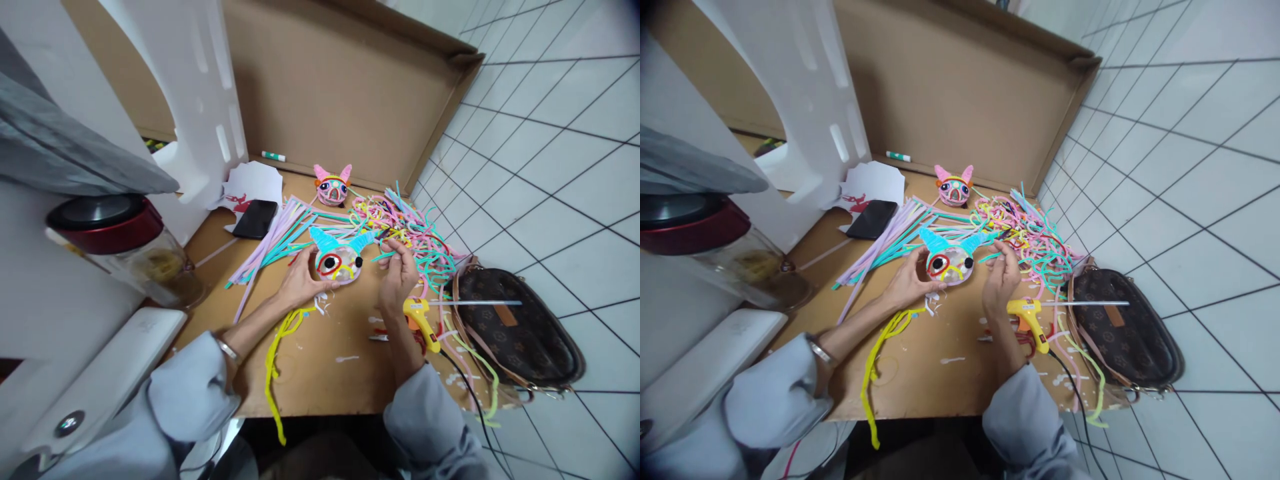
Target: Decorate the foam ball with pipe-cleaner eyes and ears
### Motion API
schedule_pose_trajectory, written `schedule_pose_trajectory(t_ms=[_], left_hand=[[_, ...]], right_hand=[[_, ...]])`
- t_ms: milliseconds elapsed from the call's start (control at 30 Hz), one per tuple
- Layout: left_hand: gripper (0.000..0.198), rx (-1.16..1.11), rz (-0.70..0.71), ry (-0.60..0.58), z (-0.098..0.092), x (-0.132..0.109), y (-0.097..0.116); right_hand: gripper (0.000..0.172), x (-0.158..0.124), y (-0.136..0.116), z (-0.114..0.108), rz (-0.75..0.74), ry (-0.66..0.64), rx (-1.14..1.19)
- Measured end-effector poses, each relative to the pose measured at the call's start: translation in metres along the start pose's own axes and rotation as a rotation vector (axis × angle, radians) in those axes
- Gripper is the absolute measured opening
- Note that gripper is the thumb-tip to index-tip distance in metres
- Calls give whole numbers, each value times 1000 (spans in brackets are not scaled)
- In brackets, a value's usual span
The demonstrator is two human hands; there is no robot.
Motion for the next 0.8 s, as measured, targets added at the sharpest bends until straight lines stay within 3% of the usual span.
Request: schedule_pose_trajectory(t_ms=[200,367,500,633,800], left_hand=[[94,-27,58,-9,3,2,-3],[94,13,25,-9,1,1,2],[97,16,20,-31,2,2,1],[94,-26,34,-49,1,5,-1],[89,-35,34,-35,-2,15,1]], right_hand=[[27,5,18,0,67,-215,-229],[27,10,27,1,125,-425,-490],[33,5,31,6,261,-605,-449],[42,-2,41,11,335,-590,-294],[52,-7,57,20,324,-537,-133]])
Point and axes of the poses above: each hand's wrist, its own x-axis towards the middle knuckle, its own z-axis out of the palm, y = z × x, the point moved 2 cm from there along x, towards the middle knuckle, and after that the axes turned 2 degrees about -z, right-handed, at the moved point
